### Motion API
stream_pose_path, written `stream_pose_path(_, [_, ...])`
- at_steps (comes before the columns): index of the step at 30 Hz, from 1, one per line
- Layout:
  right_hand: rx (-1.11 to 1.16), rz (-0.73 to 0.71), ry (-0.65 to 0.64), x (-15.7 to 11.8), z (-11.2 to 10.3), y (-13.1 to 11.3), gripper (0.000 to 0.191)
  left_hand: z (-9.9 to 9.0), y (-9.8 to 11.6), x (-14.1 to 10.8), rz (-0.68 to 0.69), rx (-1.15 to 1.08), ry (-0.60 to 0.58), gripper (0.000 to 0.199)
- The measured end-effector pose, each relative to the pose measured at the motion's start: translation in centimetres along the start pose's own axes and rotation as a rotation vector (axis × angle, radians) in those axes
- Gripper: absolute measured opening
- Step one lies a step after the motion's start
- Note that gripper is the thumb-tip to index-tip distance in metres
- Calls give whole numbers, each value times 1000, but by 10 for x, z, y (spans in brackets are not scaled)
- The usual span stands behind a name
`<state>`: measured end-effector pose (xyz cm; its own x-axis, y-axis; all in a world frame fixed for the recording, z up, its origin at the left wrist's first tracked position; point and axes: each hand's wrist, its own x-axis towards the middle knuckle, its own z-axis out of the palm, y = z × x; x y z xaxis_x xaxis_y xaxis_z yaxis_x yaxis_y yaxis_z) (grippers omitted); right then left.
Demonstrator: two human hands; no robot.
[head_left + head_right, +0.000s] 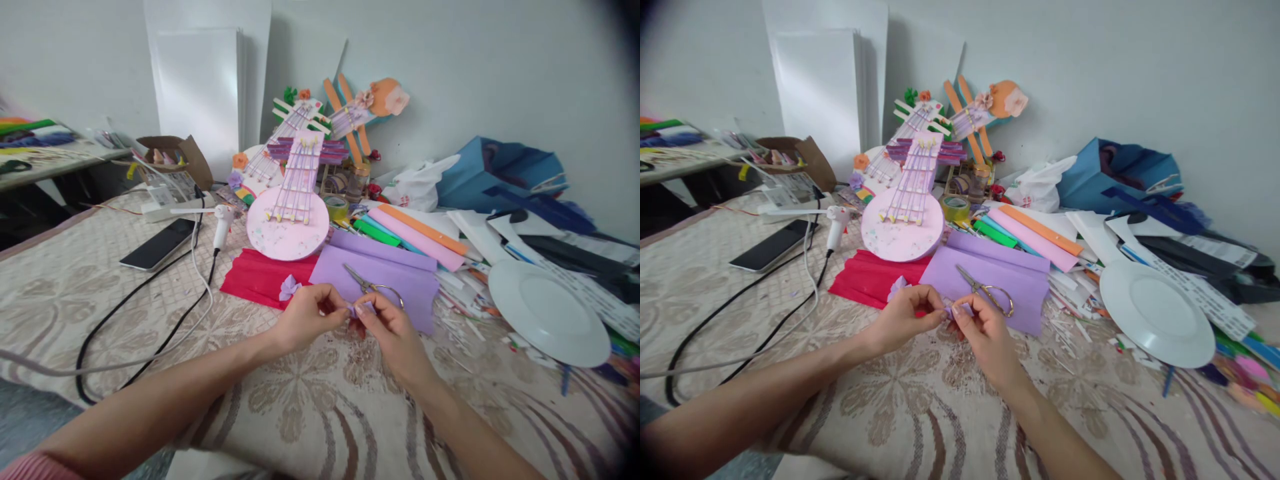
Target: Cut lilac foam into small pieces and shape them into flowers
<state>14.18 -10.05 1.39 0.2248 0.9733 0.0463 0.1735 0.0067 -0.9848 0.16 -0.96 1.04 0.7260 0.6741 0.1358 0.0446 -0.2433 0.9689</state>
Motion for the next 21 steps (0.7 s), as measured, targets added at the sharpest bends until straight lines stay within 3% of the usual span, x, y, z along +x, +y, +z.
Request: stream_pose_path(21, [-41,12,-14,1,1,-1,12,-1,3,-2,8,68,6,8])
